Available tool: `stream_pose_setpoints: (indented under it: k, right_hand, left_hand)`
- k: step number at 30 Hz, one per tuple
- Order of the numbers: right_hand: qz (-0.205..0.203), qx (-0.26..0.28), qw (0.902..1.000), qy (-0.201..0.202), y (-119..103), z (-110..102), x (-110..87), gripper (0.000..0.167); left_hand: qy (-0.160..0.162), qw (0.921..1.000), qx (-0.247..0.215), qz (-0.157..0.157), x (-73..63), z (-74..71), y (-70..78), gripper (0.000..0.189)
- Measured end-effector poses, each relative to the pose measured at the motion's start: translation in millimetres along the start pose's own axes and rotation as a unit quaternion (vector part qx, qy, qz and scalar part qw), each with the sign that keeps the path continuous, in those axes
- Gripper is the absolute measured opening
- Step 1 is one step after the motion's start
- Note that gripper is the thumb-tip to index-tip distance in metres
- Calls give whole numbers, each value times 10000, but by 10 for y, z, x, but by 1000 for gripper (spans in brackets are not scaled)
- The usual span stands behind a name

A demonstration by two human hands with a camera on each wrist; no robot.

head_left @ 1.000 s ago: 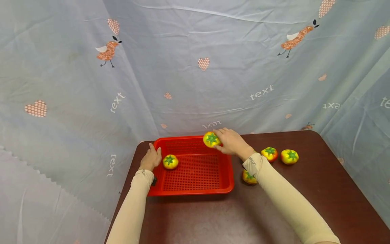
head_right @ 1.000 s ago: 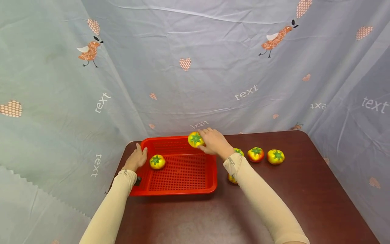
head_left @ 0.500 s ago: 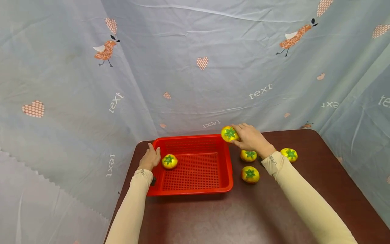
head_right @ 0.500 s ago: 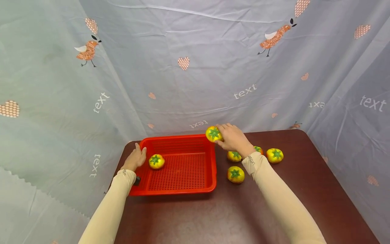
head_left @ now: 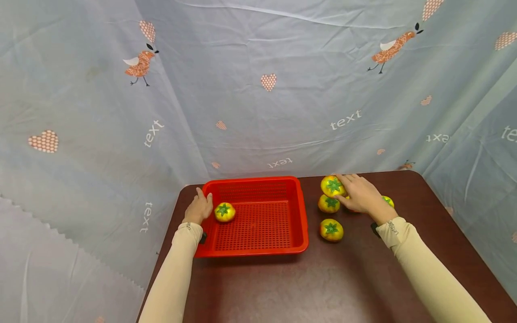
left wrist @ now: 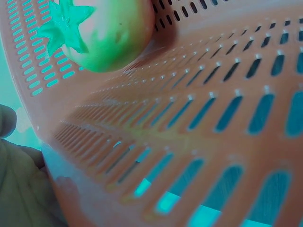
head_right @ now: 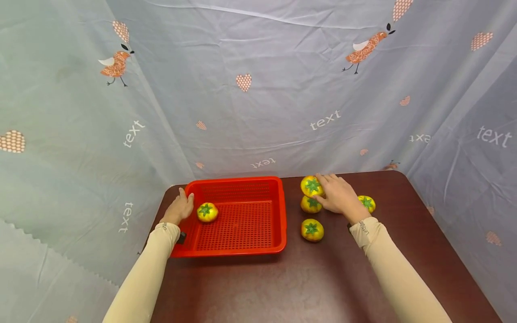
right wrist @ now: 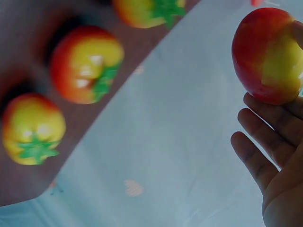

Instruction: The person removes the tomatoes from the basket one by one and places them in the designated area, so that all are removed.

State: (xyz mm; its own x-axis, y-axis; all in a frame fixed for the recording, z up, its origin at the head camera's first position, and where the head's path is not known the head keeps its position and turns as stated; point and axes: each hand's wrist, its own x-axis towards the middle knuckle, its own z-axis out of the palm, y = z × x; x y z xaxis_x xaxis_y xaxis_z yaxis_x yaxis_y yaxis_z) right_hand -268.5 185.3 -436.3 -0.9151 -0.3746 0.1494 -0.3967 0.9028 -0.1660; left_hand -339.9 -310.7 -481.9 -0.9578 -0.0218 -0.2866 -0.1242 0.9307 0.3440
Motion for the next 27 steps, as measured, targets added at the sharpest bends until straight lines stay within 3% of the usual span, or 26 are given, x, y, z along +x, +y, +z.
stream_pose_setpoints:
  k: [9,15,21,27]
  right_hand:
    - [48,89,9998,157,176,223,-503,66]
    - [231,107,9997,14,241,408,-768,66]
    - [269,123,9996,-12,257,600,-953,64]
    - [480,261,9981,-284,285,734,-1088,64]
  left_hand:
    - [7,10000,-62,-40,18,8,-3,72]
    - [9,10000,-5,-71,19,-6,-2,71]
    - [-20,10000,37,-84,26,-22,-5,72]
    - [-60,9999,30,-89,25,-5,5,72]
